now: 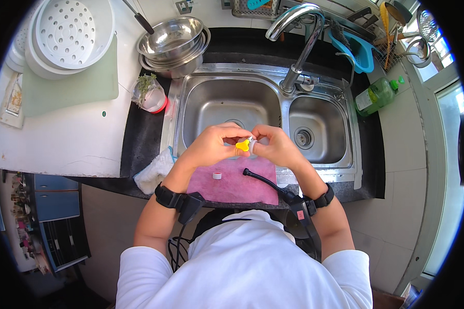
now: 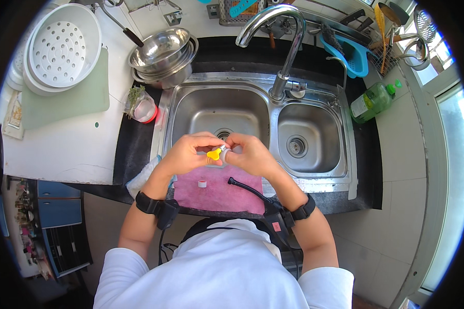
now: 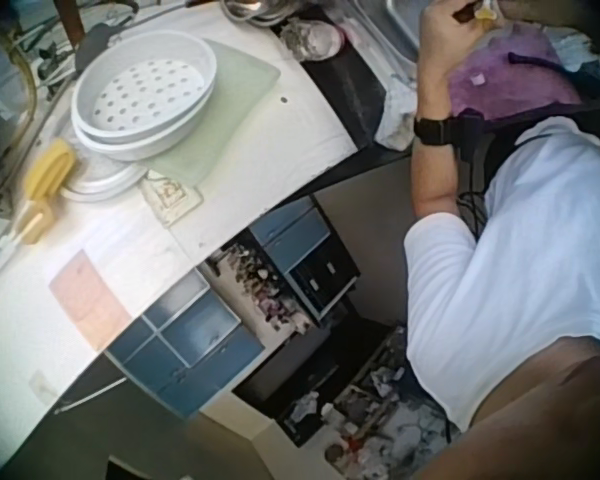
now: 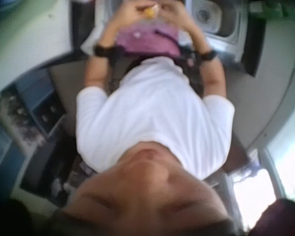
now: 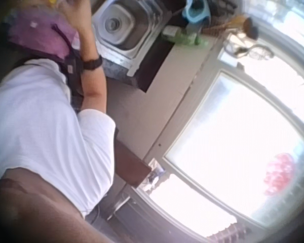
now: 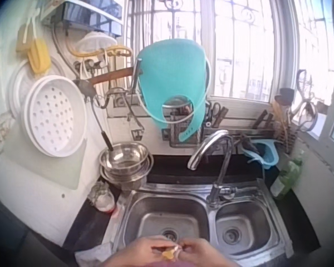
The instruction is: The person assembles components for a sink faucet, including a filter and an adapter, by hand at a counter and then at a kitchen sink.
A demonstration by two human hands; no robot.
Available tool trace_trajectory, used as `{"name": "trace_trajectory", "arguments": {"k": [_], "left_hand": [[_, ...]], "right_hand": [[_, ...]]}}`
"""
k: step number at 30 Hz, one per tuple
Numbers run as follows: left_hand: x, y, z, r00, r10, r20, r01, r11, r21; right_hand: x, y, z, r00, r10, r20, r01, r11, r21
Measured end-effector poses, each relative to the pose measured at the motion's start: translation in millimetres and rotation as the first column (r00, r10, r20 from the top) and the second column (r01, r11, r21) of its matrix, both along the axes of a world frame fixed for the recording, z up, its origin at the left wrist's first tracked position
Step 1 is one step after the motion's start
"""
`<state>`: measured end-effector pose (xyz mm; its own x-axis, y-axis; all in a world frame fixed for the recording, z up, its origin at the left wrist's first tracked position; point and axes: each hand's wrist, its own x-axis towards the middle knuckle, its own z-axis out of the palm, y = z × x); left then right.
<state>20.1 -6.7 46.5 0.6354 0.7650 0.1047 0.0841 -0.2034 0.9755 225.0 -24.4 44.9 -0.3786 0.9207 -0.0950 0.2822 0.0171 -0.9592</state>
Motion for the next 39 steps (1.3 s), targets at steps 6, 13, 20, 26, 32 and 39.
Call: {"name": "trace_trajectory", "arguments": {"k": [6, 13, 20, 26, 32, 39], "left_hand": [[-2.7, 2.6, -22.3, 0.97, -0.012, 0.244, 0.072, 0.969, -0.237], [-13.7, 3.9, -27.3, 0.893, -0.015, 0.45, 0.121, 0.971, -0.208], [-3.2, 12.0, -16.3, 0.829, -0.013, 0.56, 0.179, 0.953, -0.244], [17.7, 42.2, -9.2, 0.82, 0.161, 0.549, 0.105, 0.9, -0.422], [57.2, 123.9, 30.3, 0.825, 0.259, 0.502, -0.066, 0.927, -0.369], [77.7, 147.7, 57.7, 0.816, 0.21, 0.538, -0.052, 0.954, -0.294]], "right_hand": [[9.0, -5.8, -0.2, 0.988, -0.043, -0.147, 0.024, 0.991, -0.128], [19.2, -13.3, -12.4, 0.897, -0.154, -0.414, -0.03, 0.914, -0.405], [24.9, -15.0, -12.2, 0.892, -0.176, -0.417, -0.017, 0.908, -0.419], [39.6, -17.2, -18.0, 0.876, -0.222, -0.428, 0.022, 0.905, -0.425], [54.0, -17.1, -18.2, 0.855, -0.262, -0.447, 0.05, 0.9, -0.432], [69.2, -19.7, -19.8, 0.843, -0.307, -0.441, 0.094, 0.893, -0.44]]}}
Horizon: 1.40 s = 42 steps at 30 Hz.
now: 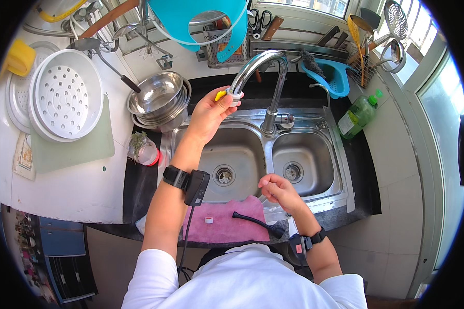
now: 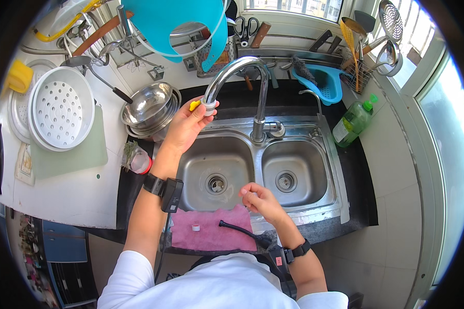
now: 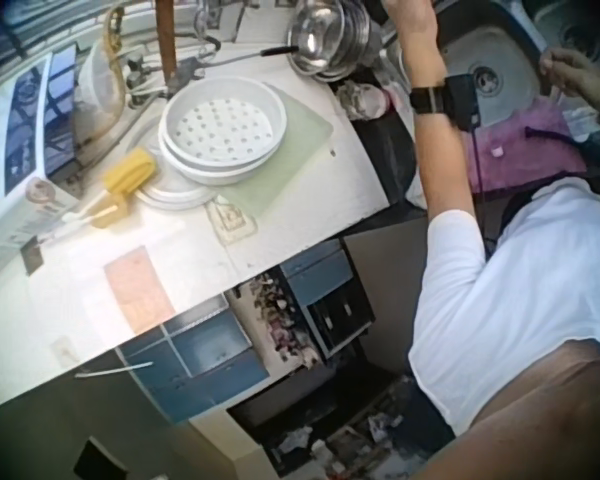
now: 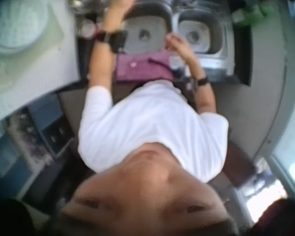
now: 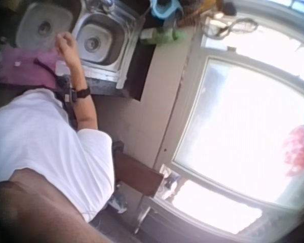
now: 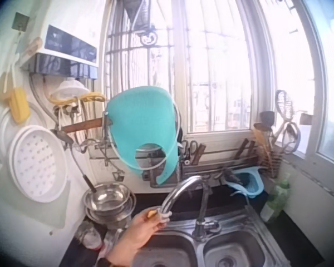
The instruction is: The person assembles components for a sink faucet, including a filter and an adapter, by hand at a counter and then at a kitchen sink.
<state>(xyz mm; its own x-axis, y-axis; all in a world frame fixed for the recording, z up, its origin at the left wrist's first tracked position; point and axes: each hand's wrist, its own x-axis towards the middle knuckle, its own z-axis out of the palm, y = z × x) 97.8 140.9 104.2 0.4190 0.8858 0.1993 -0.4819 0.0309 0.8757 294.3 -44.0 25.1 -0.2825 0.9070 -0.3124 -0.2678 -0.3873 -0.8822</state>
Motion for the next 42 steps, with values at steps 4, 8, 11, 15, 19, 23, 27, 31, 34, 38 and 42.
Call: {"name": "trace_trajectory", "arguments": {"k": [4, 8, 11, 15, 19, 23, 27, 31, 34, 38, 42], "left_hand": [[5.4, 0.4, 13.0, 0.999, 0.012, -0.037, -0.011, 1.0, 0.016], [8.1, 4.2, 19.2, 0.998, 0.029, -0.057, -0.028, 0.999, 0.021], [10.7, 4.2, 17.5, 0.998, 0.036, -0.058, -0.034, 0.999, 0.025], [10.0, -0.6, 19.2, 0.993, 0.074, -0.093, -0.072, 0.997, 0.029], [1.3, 0.2, 20.4, 0.991, 0.037, -0.132, -0.034, 0.999, 0.018], [-5.9, -4.9, 23.0, 0.995, -0.008, -0.1, 0.01, 1.0, 0.013], [4.1, -13.3, 21.2, 0.972, 0.199, -0.123, -0.173, 0.966, 0.19], [24.1, -24.4, 16.0, 0.782, 0.6, -0.172, -0.481, 0.755, 0.446], [37.4, -28.0, 16.1, 0.582, 0.794, -0.178, -0.557, 0.548, 0.623], [39.3, -23.5, 11.4, 0.585, 0.788, -0.192, -0.528, 0.55, 0.647], [18.9, -19.8, 11.7, 0.976, 0.21, -0.06, -0.188, 0.948, 0.255]], "right_hand": [[2.2, 4.2, -1.5, 1.0, 0.014, 0.013, -0.014, 0.999, 0.036], [2.1, 33.8, 19.4, 0.994, -0.035, 0.102, 0.02, 0.989, 0.143], [-0.3, 77.7, 66.4, 0.972, -0.196, 0.13, 0.149, 0.941, 0.305], [-14.5, 138.6, 133.7, 0.953, -0.299, 0.05, 0.252, 0.871, 0.421], [-21.5, 169.5, 144.3, 0.952, -0.282, 0.121, 0.203, 0.875, 0.44], [-24.8, 167.1, 140.6, 0.946, -0.29, 0.142, 0.204, 0.877, 0.434], [-22.0, 167.1, 139.3, 0.835, -0.44, 0.331, 0.178, 0.784, 0.595], [-28.2, 149.2, 133.8, 0.746, -0.543, 0.385, 0.082, 0.65, 0.756], [-33.8, 117.6, 137.4, 0.495, -0.665, 0.559, -0.191, 0.544, 0.817], [-34.3, 117.2, 131.3, 0.293, -0.827, 0.479, -0.389, 0.355, 0.85], [-27.9, 119.0, 124.3, 0.285, -0.833, 0.475, -0.388, 0.352, 0.852]]}}
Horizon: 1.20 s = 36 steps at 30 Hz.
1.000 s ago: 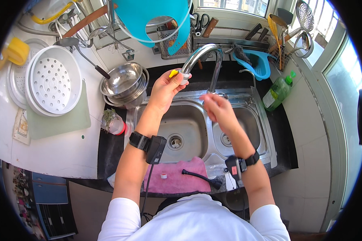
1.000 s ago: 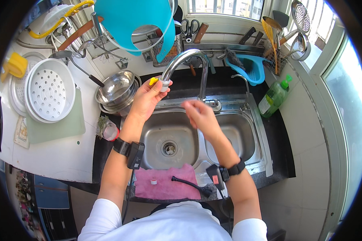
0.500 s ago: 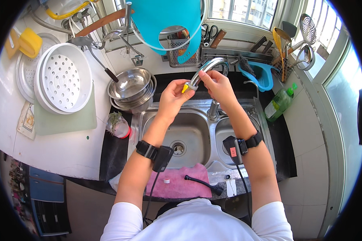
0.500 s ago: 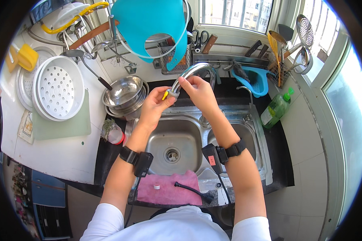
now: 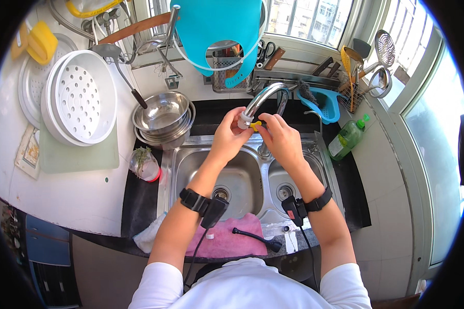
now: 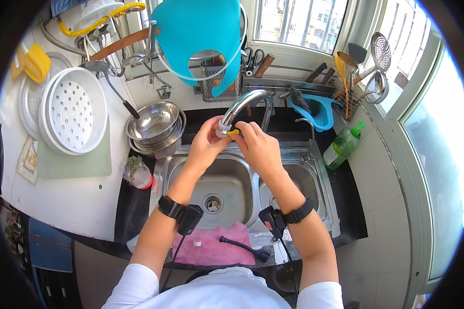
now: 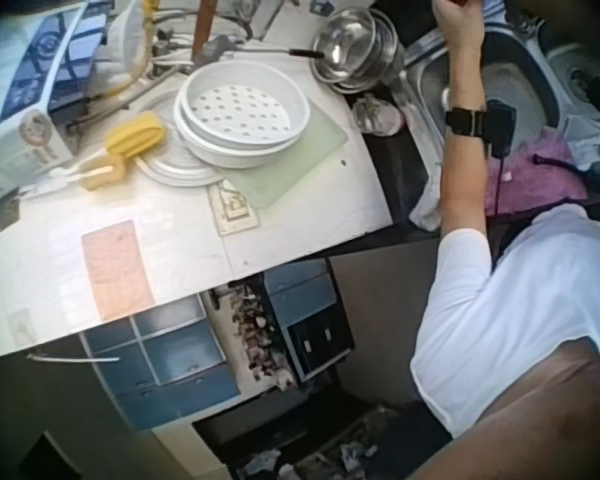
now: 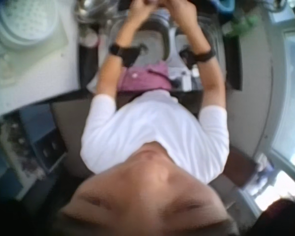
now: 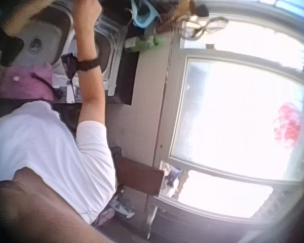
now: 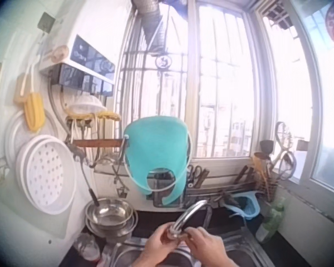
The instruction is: The person assembles components for a sink faucet, including a filter and an adapter, by hand at a counter and then at a kitchen sink.
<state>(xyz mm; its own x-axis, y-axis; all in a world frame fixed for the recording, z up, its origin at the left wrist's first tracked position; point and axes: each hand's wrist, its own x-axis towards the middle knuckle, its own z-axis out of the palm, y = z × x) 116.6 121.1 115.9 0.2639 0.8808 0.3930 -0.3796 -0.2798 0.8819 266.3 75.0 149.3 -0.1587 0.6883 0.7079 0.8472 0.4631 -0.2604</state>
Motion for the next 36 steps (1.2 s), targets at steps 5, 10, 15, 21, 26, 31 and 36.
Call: {"name": "trace_trajectory", "arguments": {"k": [5, 10, 15, 21, 26, 31, 36], "left_hand": [[-26.1, 4.3, 16.7, 0.94, -0.34, 0.028, 0.338, 0.915, -0.22], [-22.3, 9.4, 24.6, 0.959, -0.256, -0.119, 0.232, 0.955, -0.183], [-26.7, 10.2, 27.6, 0.956, -0.259, -0.139, 0.225, 0.949, -0.223], [-29.2, 19.5, 20.0, 0.96, -0.279, -0.031, 0.254, 0.909, -0.331], [-22.4, 27.3, 10.8, 0.97, -0.238, 0.05, 0.242, 0.926, -0.29], [-17.2, 20.8, 11.4, 0.974, -0.21, 0.086, 0.227, 0.929, -0.291], [-15.8, 15.9, 21.3, 0.988, -0.154, -0.024, 0.143, 0.956, -0.257]], "right_hand": [[0.6, -0.4, -11.5, 0.96, 0.053, -0.276, -0.088, 0.989, -0.118], [3.1, 8.2, -22.5, 0.616, 0.061, -0.786, -0.448, 0.847, -0.286], [6.8, 17.5, -19.0, 0.325, -0.01, -0.946, -0.65, 0.724, -0.231], [10.2, 26.3, -27.4, 0.442, 0.176, -0.88, -0.566, 0.816, -0.121], [6.4, 23.4, -33.7, 0.425, 0.192, -0.885, -0.552, 0.829, -0.086], [12.8, 27.2, -36.9, 0.435, 0.122, -0.892, -0.582, 0.794, -0.176], [13.2, 28.6, -30.6, 0.257, 0.007, -0.966, -0.691, 0.7, -0.179]]}}
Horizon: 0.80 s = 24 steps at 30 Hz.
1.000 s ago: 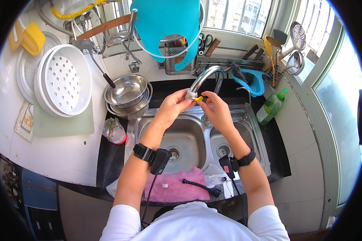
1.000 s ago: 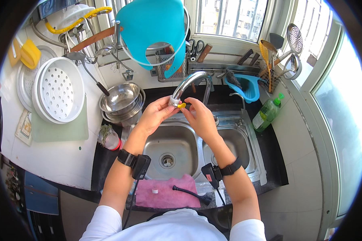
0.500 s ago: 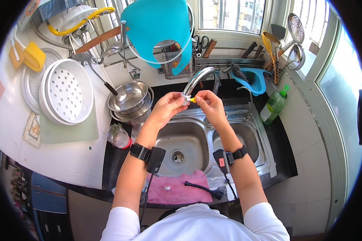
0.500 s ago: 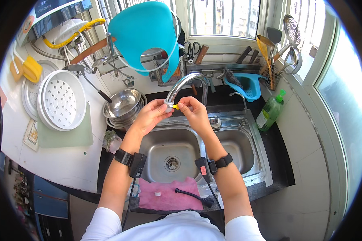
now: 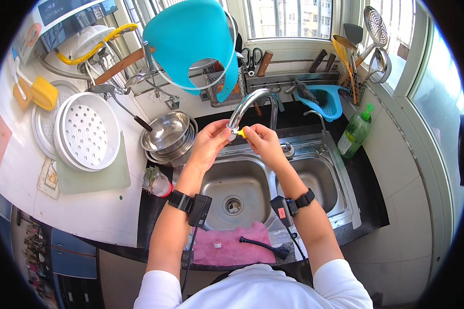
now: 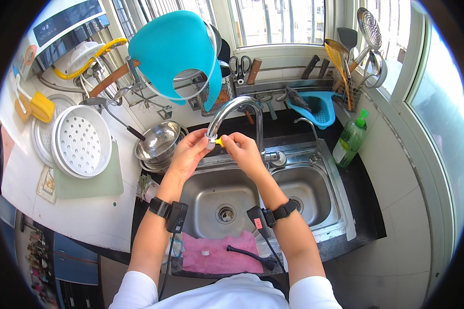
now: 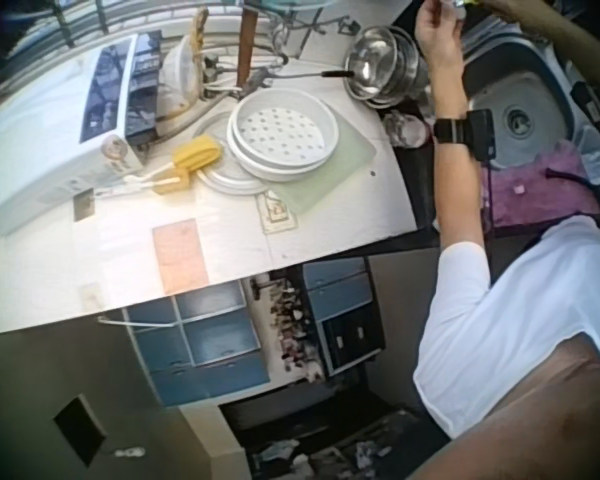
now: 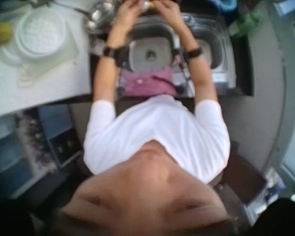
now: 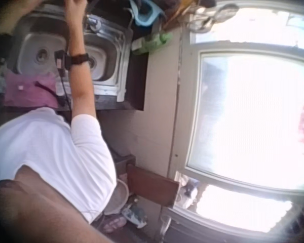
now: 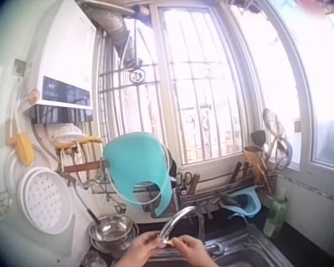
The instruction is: The person assembles components for a sink faucet, including a filter and an adapter, by hand at a counter and then at a kitchen sink.
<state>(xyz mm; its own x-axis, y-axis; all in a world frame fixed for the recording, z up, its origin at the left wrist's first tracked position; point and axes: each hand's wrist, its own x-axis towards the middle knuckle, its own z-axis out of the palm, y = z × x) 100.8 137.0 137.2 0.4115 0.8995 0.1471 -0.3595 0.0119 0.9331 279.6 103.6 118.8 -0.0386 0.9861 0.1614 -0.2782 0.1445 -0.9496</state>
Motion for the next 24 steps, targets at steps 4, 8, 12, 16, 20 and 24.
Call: {"name": "trace_trajectory", "arguments": {"k": [4, 8, 12, 16, 20, 24], "left_hand": [[-2.9, 1.3, -4.0, 1.0, 0.014, -0.015, -0.013, 1.0, 0.006], [0.5, -2.1, -0.4, 0.999, 0.032, -0.036, -0.033, 0.999, -0.008], [0.6, -0.4, -1.7, 0.998, 0.041, -0.036, -0.041, 0.999, -0.004], [0.4, -1.5, -1.2, 0.999, 0.043, -0.034, -0.043, 0.999, -0.009], [0.5, -1.8, -2.1, 0.999, 0.037, -0.024, -0.037, 0.999, 0.002], [1.8, -2.8, -0.7, 0.998, 0.046, -0.032, -0.046, 0.999, -0.01]], "right_hand": [[-2.6, 4.2, 7.6, 0.909, 0.192, -0.371, -0.297, 0.922, -0.25], [0.6, -10.3, 6.6, 0.998, 0.022, -0.065, -0.023, 1.0, -0.014], [-1.9, -6.2, -8.9, 0.997, 0.011, 0.079, -0.025, 0.984, 0.177], [5.6, 5.0, -10.3, 0.929, 0.259, -0.265, -0.29, 0.953, -0.084], [6.5, 6.5, -17.1, 0.935, 0.268, -0.232, -0.274, 0.962, 0.009], [-3.4, -11.4, -11.8, 0.957, -0.197, 0.213, 0.108, 0.923, 0.369]]}}
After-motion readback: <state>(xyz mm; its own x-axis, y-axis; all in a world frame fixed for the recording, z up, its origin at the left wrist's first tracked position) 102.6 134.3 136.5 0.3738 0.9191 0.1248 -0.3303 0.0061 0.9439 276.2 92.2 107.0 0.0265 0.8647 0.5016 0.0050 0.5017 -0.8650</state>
